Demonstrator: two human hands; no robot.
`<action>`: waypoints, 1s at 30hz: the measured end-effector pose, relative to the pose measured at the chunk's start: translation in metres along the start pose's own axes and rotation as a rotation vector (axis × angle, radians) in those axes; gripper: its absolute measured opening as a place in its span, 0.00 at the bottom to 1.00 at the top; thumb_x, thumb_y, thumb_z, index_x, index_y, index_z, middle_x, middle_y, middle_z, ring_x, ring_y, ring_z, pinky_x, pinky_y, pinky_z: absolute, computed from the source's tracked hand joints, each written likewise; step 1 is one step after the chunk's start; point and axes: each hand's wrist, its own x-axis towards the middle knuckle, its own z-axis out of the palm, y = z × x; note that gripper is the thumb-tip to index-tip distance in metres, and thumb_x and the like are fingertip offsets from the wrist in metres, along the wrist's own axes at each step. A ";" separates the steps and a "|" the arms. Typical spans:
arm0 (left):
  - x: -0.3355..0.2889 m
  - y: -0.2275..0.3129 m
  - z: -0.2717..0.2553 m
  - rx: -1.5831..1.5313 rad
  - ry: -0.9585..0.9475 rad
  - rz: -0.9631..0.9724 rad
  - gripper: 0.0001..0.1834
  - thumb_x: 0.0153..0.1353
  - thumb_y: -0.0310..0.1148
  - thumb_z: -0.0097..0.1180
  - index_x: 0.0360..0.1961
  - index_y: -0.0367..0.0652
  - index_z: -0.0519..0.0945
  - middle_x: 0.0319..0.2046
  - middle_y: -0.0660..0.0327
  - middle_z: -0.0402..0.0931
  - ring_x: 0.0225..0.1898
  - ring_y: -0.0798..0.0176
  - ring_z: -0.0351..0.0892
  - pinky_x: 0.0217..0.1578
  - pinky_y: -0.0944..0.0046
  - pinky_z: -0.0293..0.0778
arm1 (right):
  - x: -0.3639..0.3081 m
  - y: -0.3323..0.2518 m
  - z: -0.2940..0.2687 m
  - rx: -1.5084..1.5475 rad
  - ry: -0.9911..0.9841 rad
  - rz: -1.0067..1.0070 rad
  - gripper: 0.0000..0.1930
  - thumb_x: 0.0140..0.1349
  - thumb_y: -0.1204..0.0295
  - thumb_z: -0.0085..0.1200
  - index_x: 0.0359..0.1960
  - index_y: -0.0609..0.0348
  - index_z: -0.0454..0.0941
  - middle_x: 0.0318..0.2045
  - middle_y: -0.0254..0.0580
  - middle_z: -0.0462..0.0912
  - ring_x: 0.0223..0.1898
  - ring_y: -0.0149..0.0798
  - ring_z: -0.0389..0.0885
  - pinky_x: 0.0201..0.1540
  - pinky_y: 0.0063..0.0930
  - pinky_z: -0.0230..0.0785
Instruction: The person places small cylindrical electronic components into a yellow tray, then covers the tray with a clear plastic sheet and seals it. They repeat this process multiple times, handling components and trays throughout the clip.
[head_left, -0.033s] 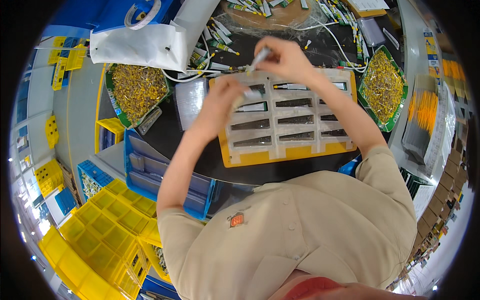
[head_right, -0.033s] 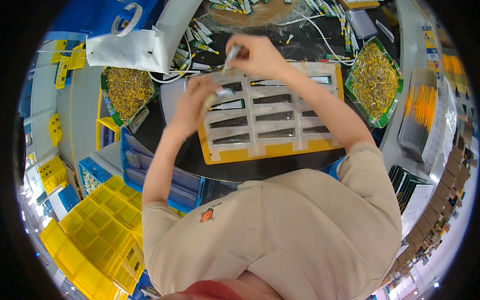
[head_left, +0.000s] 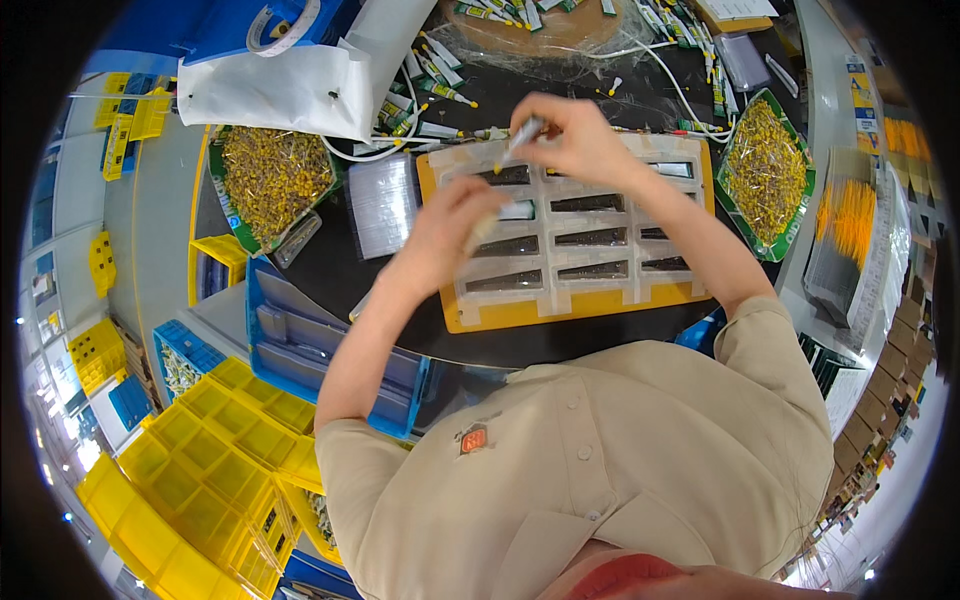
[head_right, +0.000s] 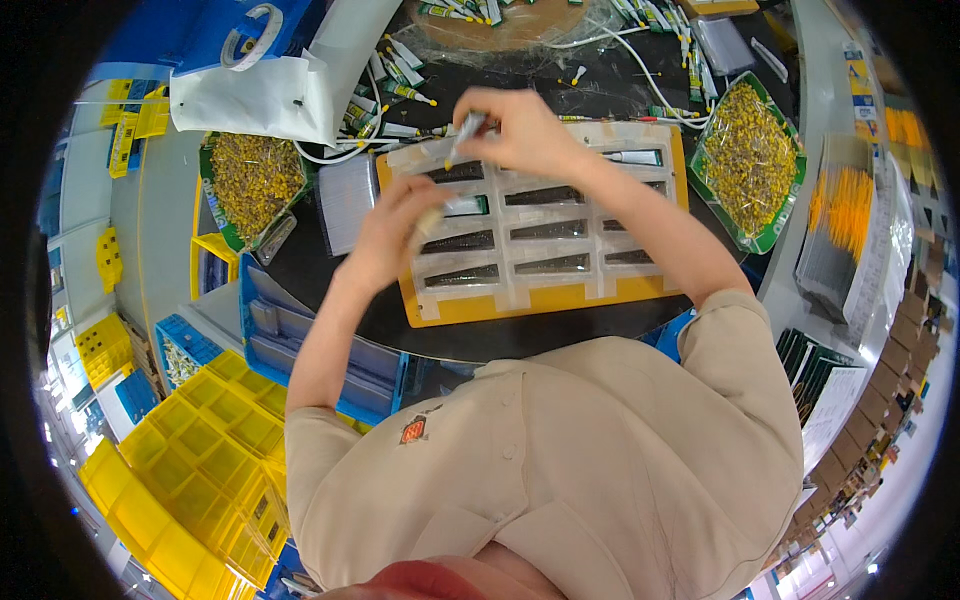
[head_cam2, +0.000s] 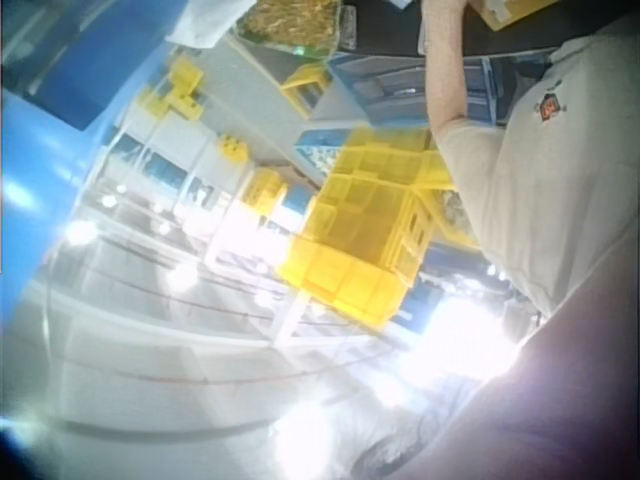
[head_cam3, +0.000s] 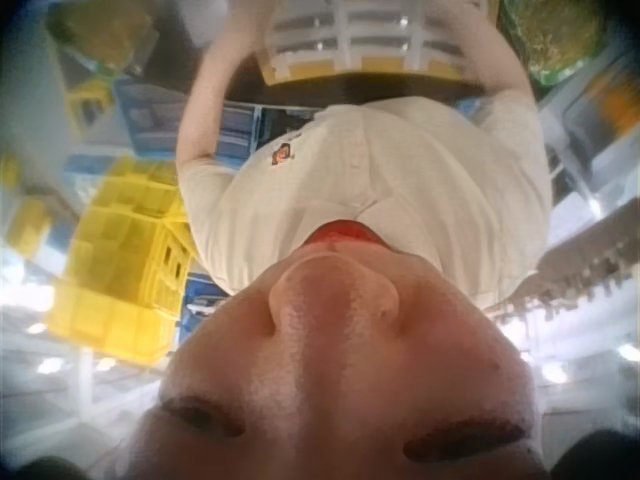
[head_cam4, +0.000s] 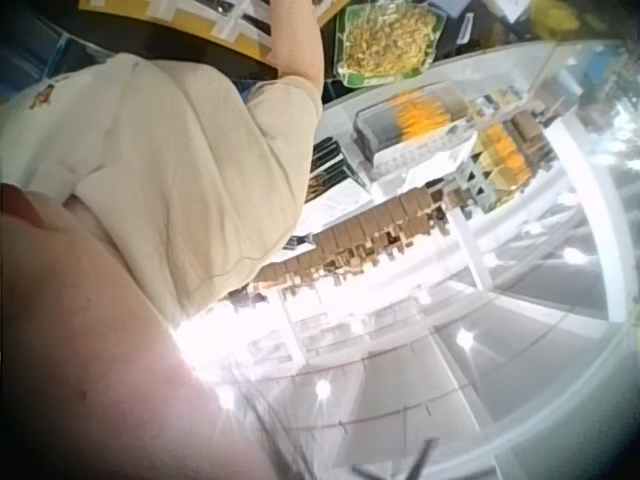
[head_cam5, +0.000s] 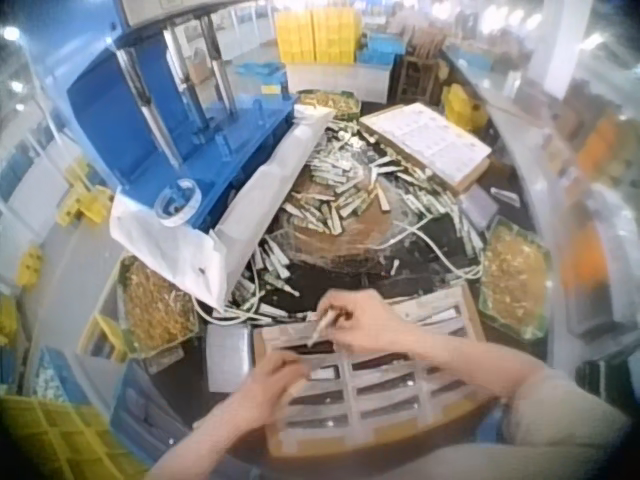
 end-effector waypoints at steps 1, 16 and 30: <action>-0.013 0.005 0.008 -0.081 -0.064 -0.069 0.21 0.50 0.18 0.59 0.47 0.45 0.81 0.42 0.54 0.75 0.50 0.48 0.77 0.49 0.57 0.75 | -0.011 -0.003 0.009 -0.147 0.036 -0.046 0.12 0.51 0.66 0.68 0.36 0.53 0.82 0.29 0.38 0.85 0.36 0.45 0.79 0.41 0.39 0.73; 0.061 -0.081 -0.036 0.593 -0.048 -0.133 0.11 0.54 0.23 0.60 0.40 0.44 0.85 0.42 0.54 0.79 0.47 0.48 0.75 0.50 0.53 0.74 | 0.132 0.025 0.031 -0.696 -0.698 -0.027 0.13 0.42 0.70 0.63 0.32 0.59 0.87 0.32 0.46 0.89 0.33 0.42 0.87 0.36 0.37 0.77; 0.092 -0.078 -0.045 0.172 0.077 -0.307 0.23 0.58 0.23 0.61 0.54 0.39 0.69 0.39 0.50 0.82 0.42 0.49 0.86 0.42 0.55 0.79 | -0.090 -0.013 -0.012 -0.688 -0.188 -0.111 0.09 0.58 0.72 0.61 0.38 0.59 0.76 0.38 0.46 0.79 0.40 0.51 0.81 0.42 0.40 0.75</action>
